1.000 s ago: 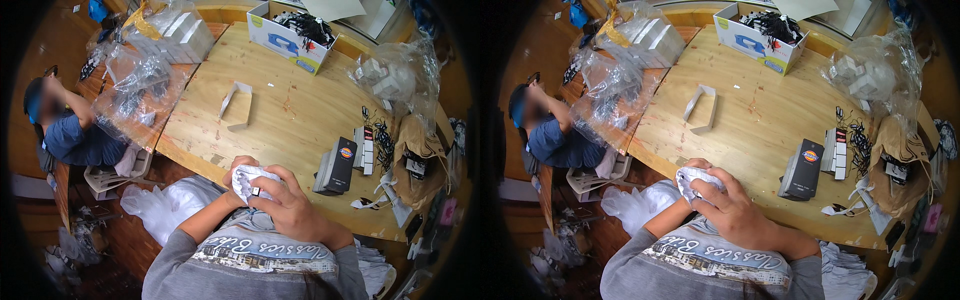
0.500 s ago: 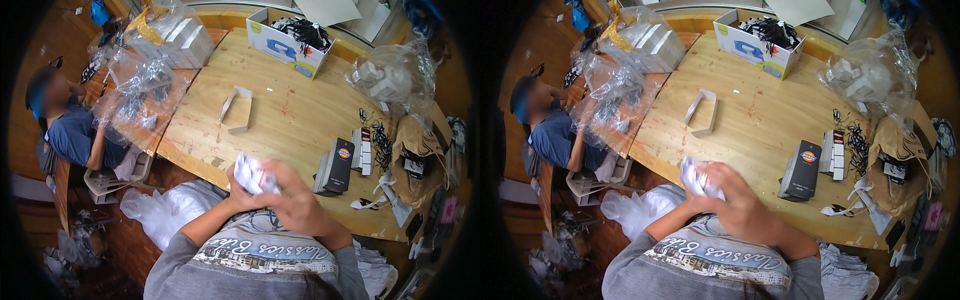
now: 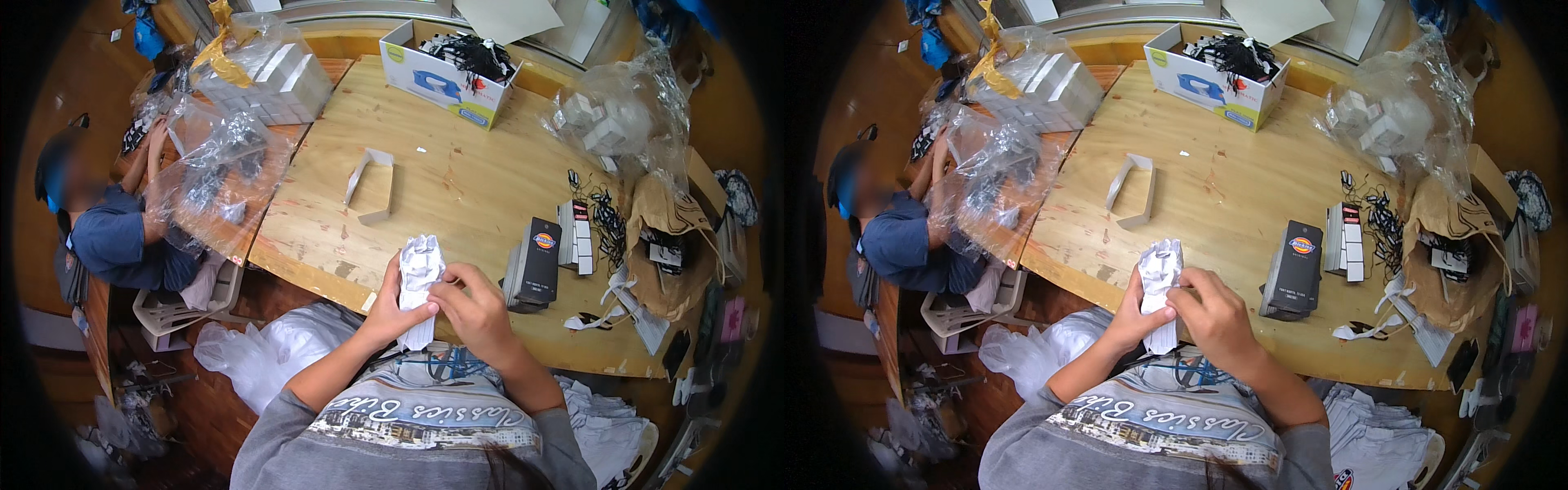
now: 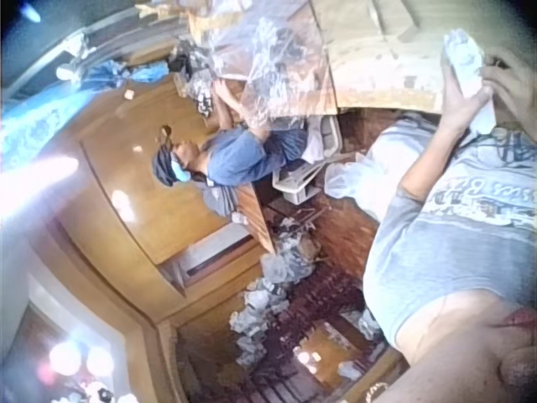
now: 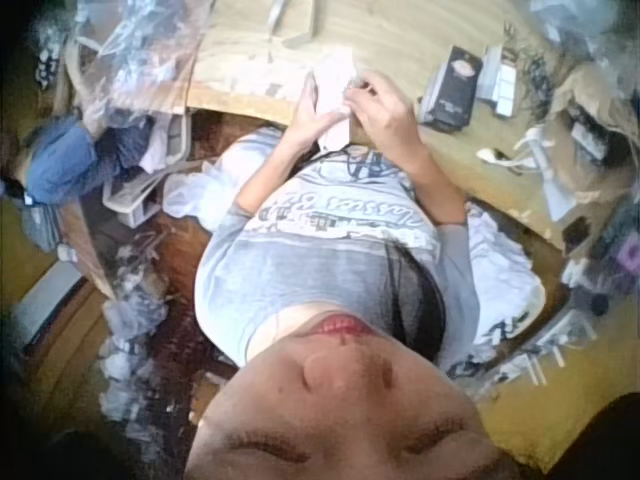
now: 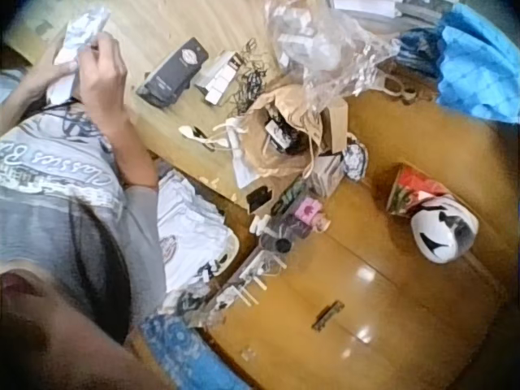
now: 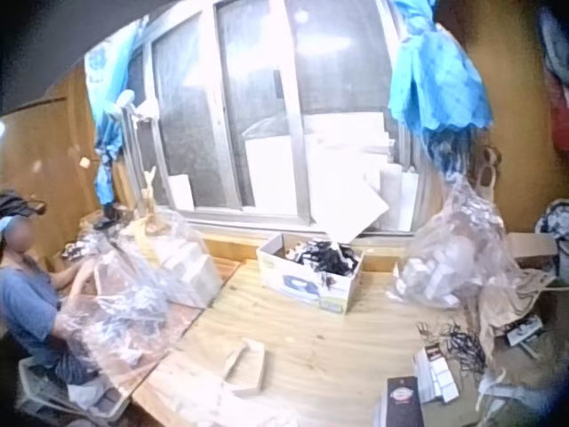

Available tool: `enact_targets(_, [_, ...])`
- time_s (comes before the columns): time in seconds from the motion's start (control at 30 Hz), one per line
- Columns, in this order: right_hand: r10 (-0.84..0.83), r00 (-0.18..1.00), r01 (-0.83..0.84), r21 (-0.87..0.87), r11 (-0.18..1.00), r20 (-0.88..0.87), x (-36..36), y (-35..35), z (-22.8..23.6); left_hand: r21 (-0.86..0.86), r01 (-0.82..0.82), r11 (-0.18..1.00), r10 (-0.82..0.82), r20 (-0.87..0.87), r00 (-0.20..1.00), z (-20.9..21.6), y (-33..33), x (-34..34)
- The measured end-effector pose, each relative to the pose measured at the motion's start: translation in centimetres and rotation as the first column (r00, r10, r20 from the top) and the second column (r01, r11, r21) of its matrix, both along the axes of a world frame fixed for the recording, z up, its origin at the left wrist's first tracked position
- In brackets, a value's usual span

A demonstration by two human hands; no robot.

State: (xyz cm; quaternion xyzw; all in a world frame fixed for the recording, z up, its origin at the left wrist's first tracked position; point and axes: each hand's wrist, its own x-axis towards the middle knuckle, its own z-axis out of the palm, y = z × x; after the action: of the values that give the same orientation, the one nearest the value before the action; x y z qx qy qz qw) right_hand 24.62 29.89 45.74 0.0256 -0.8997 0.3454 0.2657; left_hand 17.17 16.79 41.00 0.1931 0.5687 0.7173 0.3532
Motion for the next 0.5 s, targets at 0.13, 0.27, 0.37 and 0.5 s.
enact_targets(0.13, [-0.018,1.000,0.017,0.098,0.995,0.009,0.0,-0.3,-0.6,-0.054,0.015,0.998,-0.025,-0.188,0.982,-0.5,0.3,-0.3])
enact_targets(0.27, [0.016,0.993,-0.036,0.170,0.985,0.121,-0.2,0.1,-1.0,-0.145,0.066,0.987,-0.100,-0.246,0.964,-0.8,-0.2,-0.8])
enact_targets(0.37, [-0.005,0.990,-0.024,0.209,0.978,0.137,-0.4,0.4,-2.3,-0.126,0.109,0.986,-0.137,-0.233,0.963,-1.1,-0.3,-0.9])
enact_targets(0.5, [-0.041,0.991,0.032,0.069,0.997,0.127,-0.2,-0.3,-2.1,-0.233,-0.014,0.972,-0.107,-0.497,0.861,-1.6,-0.2,-1.8])
